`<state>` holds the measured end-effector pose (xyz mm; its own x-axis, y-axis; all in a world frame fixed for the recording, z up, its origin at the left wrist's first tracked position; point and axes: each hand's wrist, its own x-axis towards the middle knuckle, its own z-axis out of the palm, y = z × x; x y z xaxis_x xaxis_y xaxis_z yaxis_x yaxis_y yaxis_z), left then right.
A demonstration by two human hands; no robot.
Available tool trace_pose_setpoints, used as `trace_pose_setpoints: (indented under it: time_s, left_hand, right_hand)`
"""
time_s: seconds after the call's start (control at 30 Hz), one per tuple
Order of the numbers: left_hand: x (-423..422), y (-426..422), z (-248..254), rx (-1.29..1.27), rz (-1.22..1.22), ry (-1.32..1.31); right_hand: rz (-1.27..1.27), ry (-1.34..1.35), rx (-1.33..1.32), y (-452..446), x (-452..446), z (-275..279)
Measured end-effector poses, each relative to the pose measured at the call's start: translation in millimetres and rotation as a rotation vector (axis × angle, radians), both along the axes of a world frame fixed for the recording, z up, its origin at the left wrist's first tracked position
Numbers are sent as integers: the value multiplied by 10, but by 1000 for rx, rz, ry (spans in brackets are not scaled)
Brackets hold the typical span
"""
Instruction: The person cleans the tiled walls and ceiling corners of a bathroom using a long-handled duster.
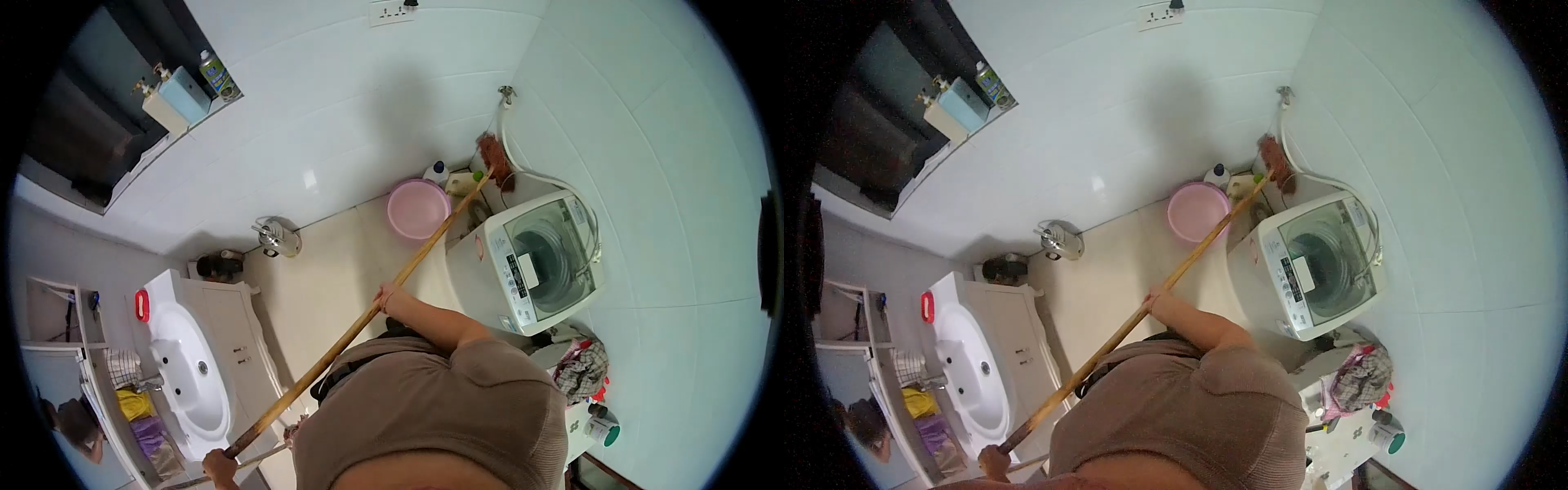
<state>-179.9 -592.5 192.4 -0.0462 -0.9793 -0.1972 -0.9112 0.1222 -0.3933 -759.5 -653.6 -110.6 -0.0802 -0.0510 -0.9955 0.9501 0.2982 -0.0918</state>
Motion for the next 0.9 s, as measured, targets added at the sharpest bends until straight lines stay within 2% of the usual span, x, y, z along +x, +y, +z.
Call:
trace_pose_setpoints:
  time_s: [0.07, 0.13, 0.2, 0.23, 0.27, 0.3, 0.33, 0.37, 0.43, 0.47, 0.53, 0.57, 0.63, 0.7, 0.8, 0.87, 0.9]
  left_hand:
    - [269, 121, -61, 257, 216, -108]
    - [773, 297, -195, 252, 162, -54]
    - [1074, 433, -260, 153, 132, 76]
    - [1165, 513, -285, 25, 216, 16]
    - [1245, 567, -321, 30, 224, 19]
    - [1278, 610, -341, -102, 149, 21]
    - [1207, 644, -294, -232, 75, 20]
    - [1115, 661, -257, -224, 89, 18]
    - [686, 545, -75, -375, 163, -113]
    - [625, 536, -32, -366, 175, -114]
    - [544, 565, 23, -556, 126, -135]
    - [532, 607, 58, -546, 140, -135]
    - [556, 683, 124, -768, 147, -140]
    - [636, 766, 143, -761, 172, -164]
    - [889, 861, 123, -749, 150, -169]
    - [1181, 890, 117, -333, 220, 33]
    - [1163, 859, 176, -233, 211, 98]
  right_hand:
    - [41, -27, 30, 63, 208, 9]
    - [83, -54, 59, 56, 362, 71]
    - [38, -205, -5, 31, 501, 119]
    - [44, -201, -2, -8, 566, 113]
    - [14, -247, -86, -57, 613, 107]
    - [-13, -293, -169, -89, 639, 90]
    - [0, -292, -161, -130, 636, 133]
    - [-60, -272, -207, -193, 619, 174]
    - [-109, -252, -245, -302, 562, 342]
    - [-112, -234, -268, -336, 516, 465]
    - [-101, -212, -283, -338, 462, 655]
    - [-116, -259, -372, -314, 438, 718]
    - [-121, -306, -450, -257, 452, 841]
    - [-152, -388, -590, -200, 517, 989]
    - [-211, -494, -618, -113, 604, 1312]
    - [-173, -477, -594, -66, 607, 1237]
    - [-193, -559, -808, -17, 584, 1078]
